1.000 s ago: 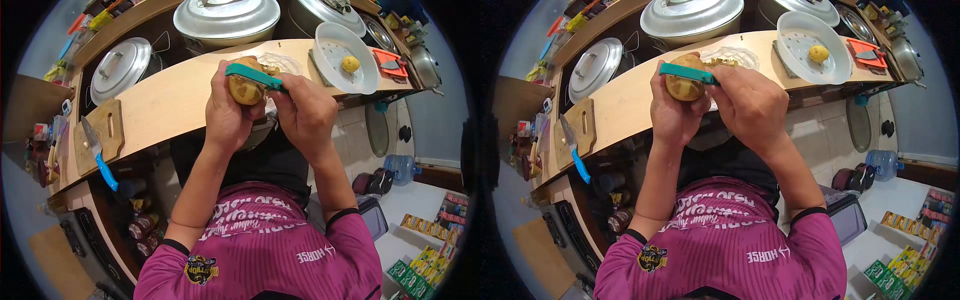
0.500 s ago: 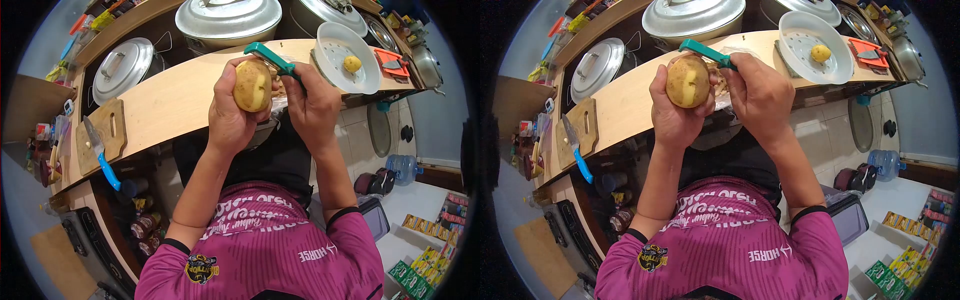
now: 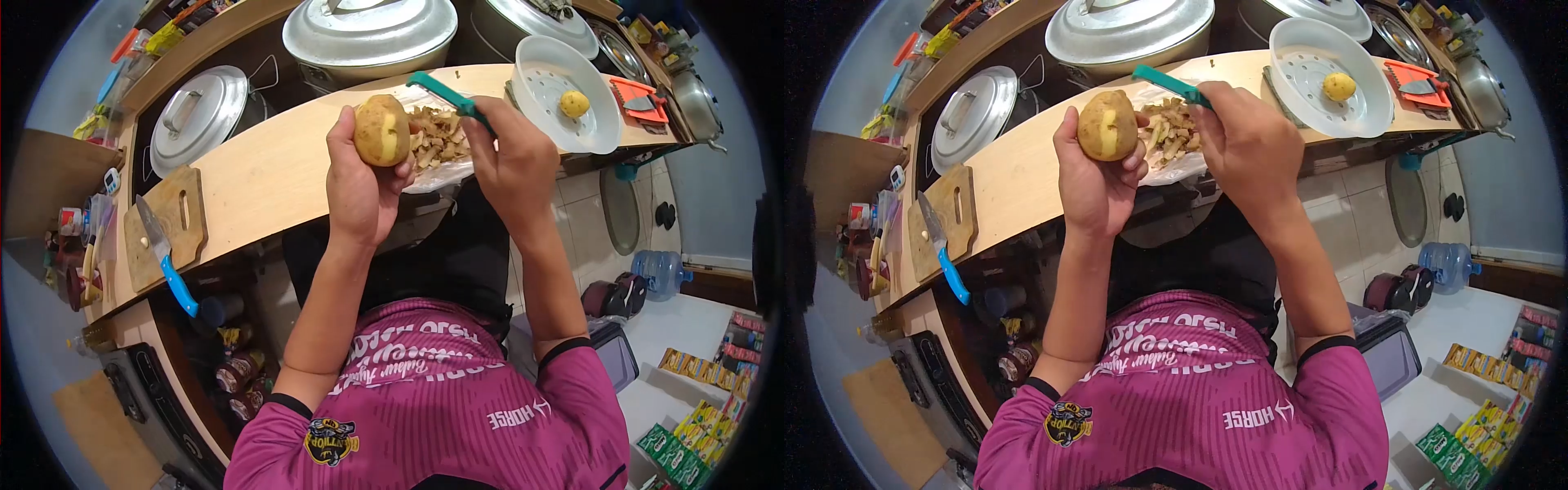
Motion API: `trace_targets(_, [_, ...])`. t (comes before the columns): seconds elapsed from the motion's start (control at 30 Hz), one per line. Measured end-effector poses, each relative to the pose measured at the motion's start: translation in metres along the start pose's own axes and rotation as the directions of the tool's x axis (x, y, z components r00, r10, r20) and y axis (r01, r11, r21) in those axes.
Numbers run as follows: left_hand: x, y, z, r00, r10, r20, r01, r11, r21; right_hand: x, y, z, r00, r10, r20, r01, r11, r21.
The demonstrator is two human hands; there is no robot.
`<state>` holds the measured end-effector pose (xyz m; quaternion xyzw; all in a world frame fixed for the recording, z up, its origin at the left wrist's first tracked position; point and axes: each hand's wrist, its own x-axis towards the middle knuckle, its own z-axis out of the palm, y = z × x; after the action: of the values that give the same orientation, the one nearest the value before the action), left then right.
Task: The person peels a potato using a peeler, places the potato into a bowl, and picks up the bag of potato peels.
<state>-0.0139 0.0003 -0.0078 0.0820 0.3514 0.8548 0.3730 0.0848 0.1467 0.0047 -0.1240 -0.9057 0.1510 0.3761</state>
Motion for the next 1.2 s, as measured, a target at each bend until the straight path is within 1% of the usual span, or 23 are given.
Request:
trace_targets(0.07, [-0.002,-0.001,-0.002,0.999,0.012,0.039,-0.013,1.000,0.015,-0.001,-0.006,-0.006,1.000,0.014,-0.027,-0.010,0.986,0.165])
trace_targets(0.1, [-0.002,-0.002,-0.001,0.999,0.012,0.040,-0.012,1.000,0.015,-0.002,-0.008,-0.006,1.000,0.015,-0.027,-0.010,0.986,0.165])
trace_targets(0.17, [-0.003,-0.004,0.005,0.999,0.007,-0.046,-0.003,0.997,0.081,-0.003,-0.014,-0.006,0.998,-0.056,-0.029,0.062,0.962,0.266])
trace_targets(0.2, [-0.003,-0.004,0.005,0.999,0.005,-0.045,-0.001,0.997,0.082,-0.003,-0.014,-0.005,0.998,-0.054,-0.029,0.060,0.963,0.264])
trace_targets(0.27, [-0.004,-0.006,0.003,0.999,0.035,0.001,-0.035,0.991,0.129,-0.004,-0.016,-0.004,0.992,-0.118,-0.055,0.128,0.961,0.245])
trace_targets(0.3, [-0.004,-0.006,0.004,0.999,0.033,0.000,-0.033,0.991,0.129,-0.004,-0.016,-0.003,0.992,-0.116,-0.054,0.126,0.961,0.245])
trace_targets(0.37, [-0.004,-0.008,0.006,0.996,0.066,-0.062,-0.055,0.986,0.156,-0.004,-0.017,-0.004,0.986,-0.150,-0.067,0.163,0.954,0.252])
trace_targets(0.5, [-0.005,-0.008,0.005,0.997,0.066,-0.032,-0.061,0.988,0.142,-0.004,-0.017,-0.005,0.985,-0.164,-0.051,0.172,0.949,0.264])
trace_targets(0.6, [-0.005,-0.008,0.006,0.996,0.064,-0.055,-0.055,0.986,0.157,-0.004,-0.016,-0.003,0.980,-0.177,-0.093,0.194,0.951,0.241])
trace_targets(0.7, [-0.006,-0.008,0.005,0.998,0.048,-0.043,-0.042,0.992,0.123,-0.004,-0.016,-0.002,0.980,-0.167,-0.104,0.188,0.954,0.232])
trace_targets(0.77, [-0.005,-0.008,0.002,0.999,0.039,0.012,-0.040,0.992,0.120,-0.004,-0.016,0.000,0.977,-0.167,-0.134,0.192,0.960,0.203])
trace_targets(0.9, [-0.004,-0.005,0.008,0.999,0.025,0.021,-0.028,0.993,0.114,-0.003,-0.012,0.002,0.980,-0.133,-0.147,0.161,0.967,0.200])
trace_targets(0.97, [-0.008,-0.005,0.008,0.985,0.024,0.169,-0.041,0.995,0.096,-0.001,-0.005,-0.001,0.997,-0.025,-0.075,0.040,0.978,0.204])
trace_targets(1.0, [-0.008,-0.005,0.008,0.986,0.026,0.165,-0.042,0.994,0.098,-0.002,-0.005,-0.001,0.997,-0.026,-0.073,0.040,0.977,0.208])
trace_targets(1.07, [-0.007,-0.006,0.010,0.988,0.034,0.153,-0.047,0.996,0.080,-0.004,-0.005,0.000,0.995,-0.005,-0.099,0.032,0.962,0.272])
trace_targets(1.2, [-0.003,-0.008,0.005,0.988,0.013,0.151,-0.024,0.998,0.066,-0.005,-0.012,-0.010,0.992,-0.028,-0.124,0.062,0.958,0.280])
